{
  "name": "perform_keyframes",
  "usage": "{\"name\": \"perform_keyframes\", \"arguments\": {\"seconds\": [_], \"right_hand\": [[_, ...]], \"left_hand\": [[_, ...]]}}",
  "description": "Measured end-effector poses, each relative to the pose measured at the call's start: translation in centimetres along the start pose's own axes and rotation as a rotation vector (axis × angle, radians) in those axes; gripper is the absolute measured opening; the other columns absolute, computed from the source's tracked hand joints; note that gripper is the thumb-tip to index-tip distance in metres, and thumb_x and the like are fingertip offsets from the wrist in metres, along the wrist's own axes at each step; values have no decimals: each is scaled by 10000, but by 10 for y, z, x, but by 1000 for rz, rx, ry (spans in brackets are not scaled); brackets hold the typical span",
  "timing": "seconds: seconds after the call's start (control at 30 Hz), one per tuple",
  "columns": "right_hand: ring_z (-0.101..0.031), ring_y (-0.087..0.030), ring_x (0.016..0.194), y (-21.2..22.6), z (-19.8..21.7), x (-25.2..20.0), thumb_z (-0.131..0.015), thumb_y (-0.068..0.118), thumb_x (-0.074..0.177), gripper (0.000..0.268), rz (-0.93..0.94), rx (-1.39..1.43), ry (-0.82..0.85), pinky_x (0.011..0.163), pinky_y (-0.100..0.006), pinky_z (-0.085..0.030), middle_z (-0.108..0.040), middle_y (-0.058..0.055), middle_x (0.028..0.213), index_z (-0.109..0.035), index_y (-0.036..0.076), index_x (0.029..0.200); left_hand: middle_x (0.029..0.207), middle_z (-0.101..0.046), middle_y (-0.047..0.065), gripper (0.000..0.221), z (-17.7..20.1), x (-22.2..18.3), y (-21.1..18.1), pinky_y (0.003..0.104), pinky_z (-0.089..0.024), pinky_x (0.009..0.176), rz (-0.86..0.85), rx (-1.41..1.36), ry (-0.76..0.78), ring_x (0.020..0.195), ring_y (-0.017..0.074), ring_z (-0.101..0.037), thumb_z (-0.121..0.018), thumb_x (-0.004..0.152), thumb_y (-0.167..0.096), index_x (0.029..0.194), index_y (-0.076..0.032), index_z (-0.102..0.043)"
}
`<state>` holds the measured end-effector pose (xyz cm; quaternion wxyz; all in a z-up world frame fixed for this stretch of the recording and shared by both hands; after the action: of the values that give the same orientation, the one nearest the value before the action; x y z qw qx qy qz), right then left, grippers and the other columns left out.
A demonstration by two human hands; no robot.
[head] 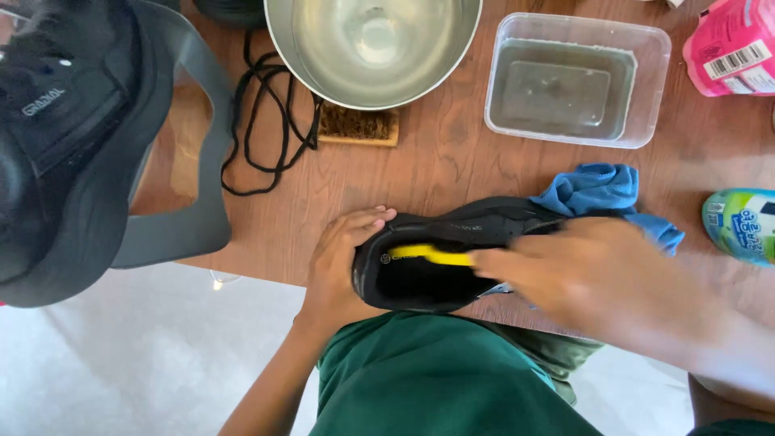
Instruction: Cleaning and polishing the surface of a black shoe using a brush, soapy water, and a cloth.
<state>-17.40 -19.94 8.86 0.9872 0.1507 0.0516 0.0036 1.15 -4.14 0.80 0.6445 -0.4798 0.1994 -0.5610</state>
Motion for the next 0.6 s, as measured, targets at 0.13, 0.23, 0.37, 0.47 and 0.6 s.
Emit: {"name": "perform_keyframes", "arguments": {"seconds": [0.13, 0.23, 0.37, 0.47, 0.6], "right_hand": [[-641, -261, 504, 7, -2, -1, -667, 250, 885, 326, -35, -143, -43, 395, -460, -465, -703, 79, 826, -656, 253, 1211], [-624, -249, 542, 20, -9, 9, -645, 440, 978, 302, 41, -35, -221, 433, -434, -450, -588, 22, 691, -683, 198, 1156], [-638, -302, 405, 12, -8, -8, -610, 401, 930, 287, -40, -111, 100, 359, -498, -433, -660, -8, 697, -578, 260, 1178], [-613, -319, 437, 17, -5, 12, -592, 453, 975, 228, -14, -79, -23, 353, -506, -398, -604, 0, 564, -623, 245, 1062], [-592, -130, 473, -10, -6, -4, -473, 382, 957, 224, -261, 187, 397, 468, -396, -448, -627, 179, 577, -640, 529, 939]], "left_hand": [[1371, -651, 128, 694, 3, 1, -4, 476, -505, 1123, -16, 7, -11, 1306, 327, -638, -875, 781, -382, 1303, -64, -547], [1374, -648, 125, 679, 3, 3, -8, 478, -500, 1137, -23, 13, -9, 1312, 314, -634, -867, 802, -356, 1321, -77, -531], [1330, -673, 133, 665, 4, -1, -12, 476, -518, 1110, -22, 43, -54, 1274, 324, -655, -875, 784, -385, 1266, -43, -569], [1327, -681, 121, 674, 4, -1, -9, 464, -536, 1089, -46, 54, -79, 1266, 310, -667, -873, 788, -415, 1269, -53, -568], [1301, -692, 132, 732, 3, -1, -10, 451, -556, 1067, -102, 77, -101, 1235, 311, -687, -901, 745, -461, 1250, -34, -585]]}}
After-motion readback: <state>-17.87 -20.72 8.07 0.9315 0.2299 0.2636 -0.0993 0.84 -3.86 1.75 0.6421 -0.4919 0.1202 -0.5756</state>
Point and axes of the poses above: each hand's wrist, its own x-axis towards the middle knuckle, its own z-axis out of the back of the hand, y = z × x, the point moved 5 cm from there along x, towards the middle knuckle
